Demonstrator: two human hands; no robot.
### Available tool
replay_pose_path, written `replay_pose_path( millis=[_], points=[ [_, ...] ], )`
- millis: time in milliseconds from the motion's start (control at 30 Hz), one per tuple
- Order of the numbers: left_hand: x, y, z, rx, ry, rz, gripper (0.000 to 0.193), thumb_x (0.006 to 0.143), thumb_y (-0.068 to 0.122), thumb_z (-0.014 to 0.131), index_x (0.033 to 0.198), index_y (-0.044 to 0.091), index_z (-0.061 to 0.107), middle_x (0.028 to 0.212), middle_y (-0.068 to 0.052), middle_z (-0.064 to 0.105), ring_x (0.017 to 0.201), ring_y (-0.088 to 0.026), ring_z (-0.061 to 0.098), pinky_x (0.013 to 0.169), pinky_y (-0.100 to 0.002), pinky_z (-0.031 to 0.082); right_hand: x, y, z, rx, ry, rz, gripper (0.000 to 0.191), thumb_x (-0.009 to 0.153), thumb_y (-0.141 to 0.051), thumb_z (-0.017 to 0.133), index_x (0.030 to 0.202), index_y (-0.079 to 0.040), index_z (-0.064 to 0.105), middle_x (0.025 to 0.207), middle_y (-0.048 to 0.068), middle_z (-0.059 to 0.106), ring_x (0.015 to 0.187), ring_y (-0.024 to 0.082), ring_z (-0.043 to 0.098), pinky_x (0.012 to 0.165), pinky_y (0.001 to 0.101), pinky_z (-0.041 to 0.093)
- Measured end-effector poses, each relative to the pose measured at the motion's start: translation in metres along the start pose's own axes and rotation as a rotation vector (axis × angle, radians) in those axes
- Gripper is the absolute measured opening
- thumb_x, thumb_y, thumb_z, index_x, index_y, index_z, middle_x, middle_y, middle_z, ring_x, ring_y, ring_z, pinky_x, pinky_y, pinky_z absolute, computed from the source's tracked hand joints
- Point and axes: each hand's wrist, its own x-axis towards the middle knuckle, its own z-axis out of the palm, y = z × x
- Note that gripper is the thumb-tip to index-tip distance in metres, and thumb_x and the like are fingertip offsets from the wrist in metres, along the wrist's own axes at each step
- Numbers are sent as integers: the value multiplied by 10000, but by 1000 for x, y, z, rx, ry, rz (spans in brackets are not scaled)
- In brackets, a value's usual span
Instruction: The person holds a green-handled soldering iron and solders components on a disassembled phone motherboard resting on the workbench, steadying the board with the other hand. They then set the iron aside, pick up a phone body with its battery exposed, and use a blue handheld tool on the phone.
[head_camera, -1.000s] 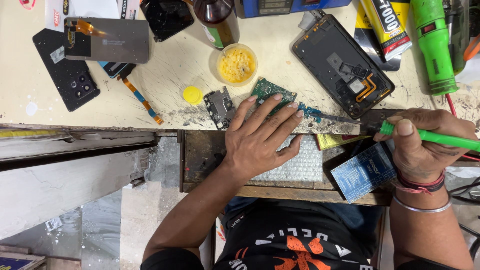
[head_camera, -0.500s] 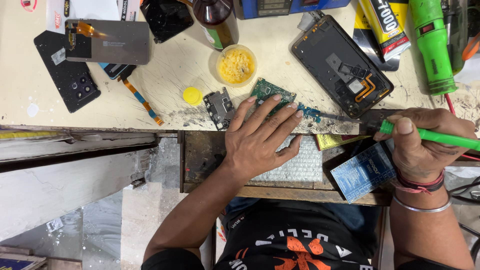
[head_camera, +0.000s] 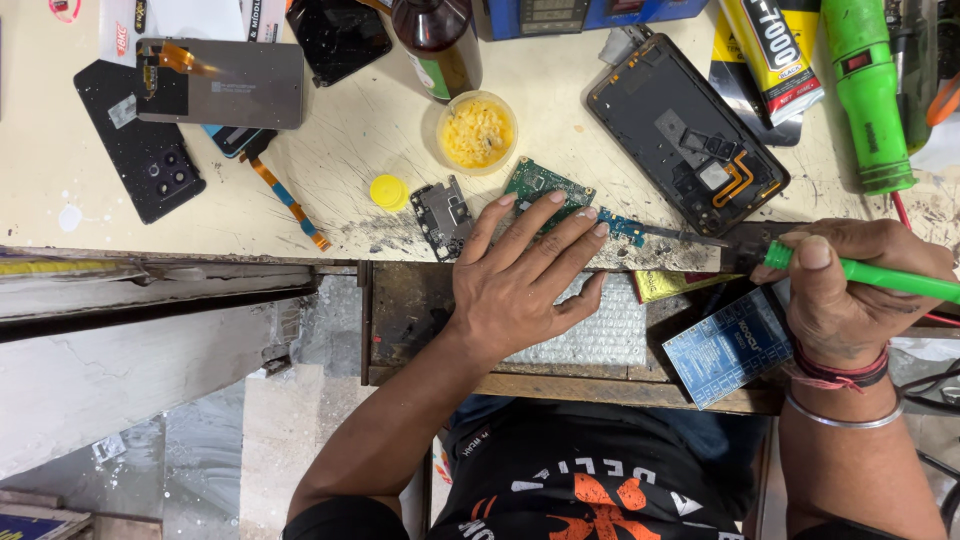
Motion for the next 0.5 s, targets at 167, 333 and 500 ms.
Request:
replay_pose_path(
  millis=[167, 333, 500],
  points=[
    [0, 0, 0, 4, 11, 3, 312, 970, 369, 767, 1228, 193, 771, 1353, 38, 683, 1348, -185, 580, 1196, -468, 380, 0, 0, 0, 37, -23, -20, 399, 1155, -234, 719, 925, 58, 573, 766, 179, 653, 614, 204, 675, 616, 314, 601],
    [-1, 0, 0, 8, -8, -2, 317, 971, 376, 764, 1228, 190, 773, 1335, 37, 685, 1338, -190, 582, 1192, -471, 382, 1, -2, 1, -6, -4, -2, 373, 1170, -226, 703, 966, 63, 586, 801, 197, 667, 617, 197, 680, 606, 295, 587],
    [-1, 0, 1, 16, 17, 8, 312, 977, 376, 757, 1232, 198, 770, 1353, 41, 686, 1344, -181, 580, 1194, -466, 381, 2, -3, 2, -4, -19, -21, 362, 1167, -216, 704, 958, 53, 580, 795, 192, 670, 620, 201, 679, 609, 297, 587]
  ],
)
